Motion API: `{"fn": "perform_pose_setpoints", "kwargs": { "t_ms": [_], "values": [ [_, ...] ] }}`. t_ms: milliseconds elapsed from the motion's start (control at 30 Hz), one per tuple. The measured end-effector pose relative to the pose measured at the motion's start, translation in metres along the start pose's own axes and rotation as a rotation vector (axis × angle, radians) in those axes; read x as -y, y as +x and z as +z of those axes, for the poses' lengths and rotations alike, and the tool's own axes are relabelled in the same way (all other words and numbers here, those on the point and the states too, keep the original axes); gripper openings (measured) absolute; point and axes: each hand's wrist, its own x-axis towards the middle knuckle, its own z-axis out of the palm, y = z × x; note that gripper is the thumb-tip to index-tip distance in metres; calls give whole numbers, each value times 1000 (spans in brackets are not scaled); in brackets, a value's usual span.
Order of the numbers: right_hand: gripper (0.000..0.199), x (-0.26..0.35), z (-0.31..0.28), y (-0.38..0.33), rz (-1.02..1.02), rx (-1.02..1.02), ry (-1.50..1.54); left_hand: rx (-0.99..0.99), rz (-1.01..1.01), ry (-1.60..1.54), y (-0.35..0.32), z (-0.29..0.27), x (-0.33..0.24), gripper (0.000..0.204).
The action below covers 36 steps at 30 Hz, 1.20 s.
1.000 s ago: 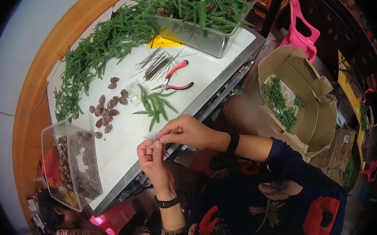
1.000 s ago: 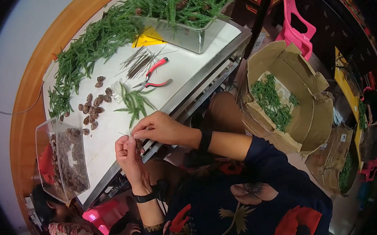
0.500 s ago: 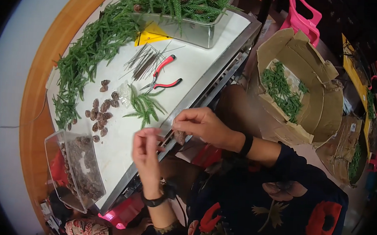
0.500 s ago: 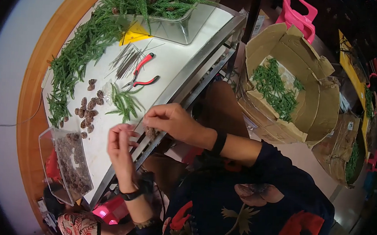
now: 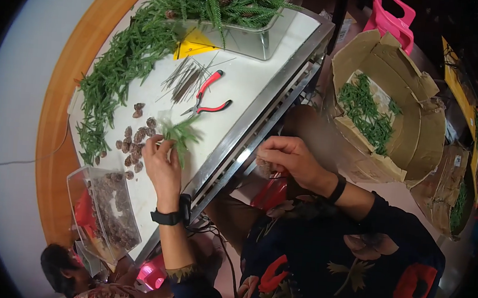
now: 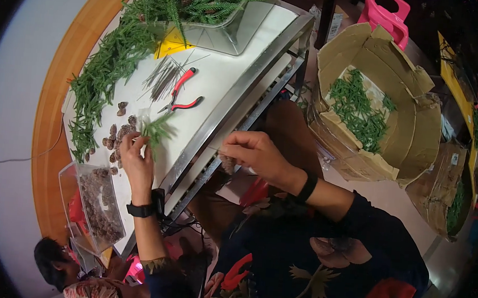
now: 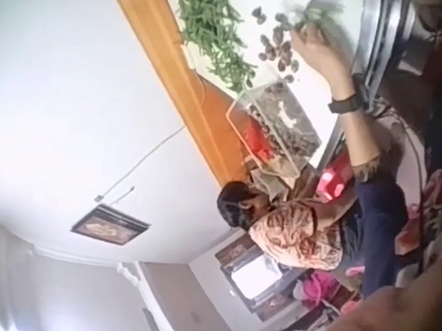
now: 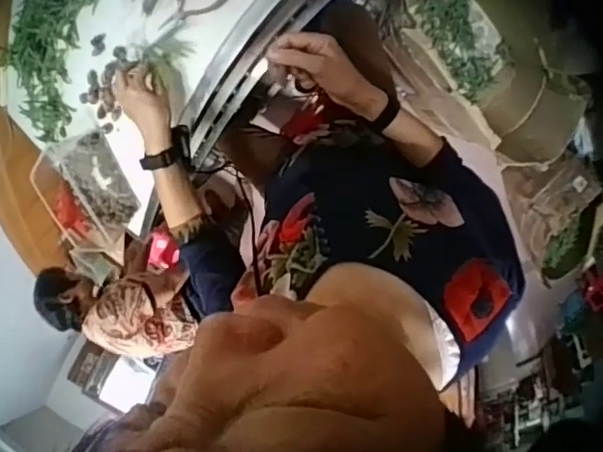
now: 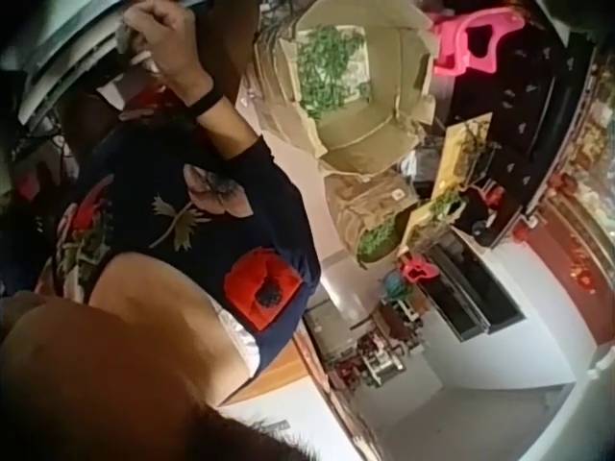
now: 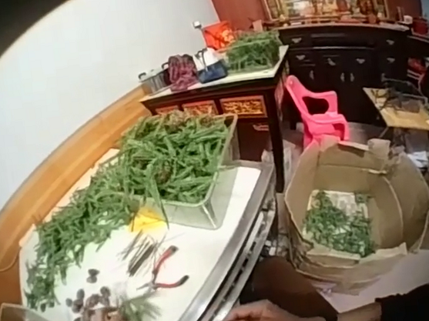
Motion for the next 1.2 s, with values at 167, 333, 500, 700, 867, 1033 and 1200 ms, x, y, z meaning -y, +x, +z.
{"fn": "perform_pose_setpoints", "kwargs": {
  "t_ms": [167,333,500,700,867,1033,1200],
  "values": [
    [16,-5,-14,-3,38,-108,-24,-163,-445,-779,-16,-25,-13,15],
    [16,-2,-10,-1,39,-46,-66,-162,-764,-1259,-44,-57,-39,21],
    [15,-1,7,3,38,21,-62,-303,-873,-1398,-67,-61,-47,17],
    [10,12,64,19,-325,237,-400,-360,-877,-1399,-76,-67,-61,8],
    [8,12,111,33,-738,410,-612,-386,-892,-1426,-87,-64,-67,8],
    [7,9,117,42,-572,291,-686,-393,-903,-1436,-95,-67,-66,7],
    [6,2,119,39,-679,196,-701,-416,-906,-1497,-101,-64,-63,13]
  ]
}}
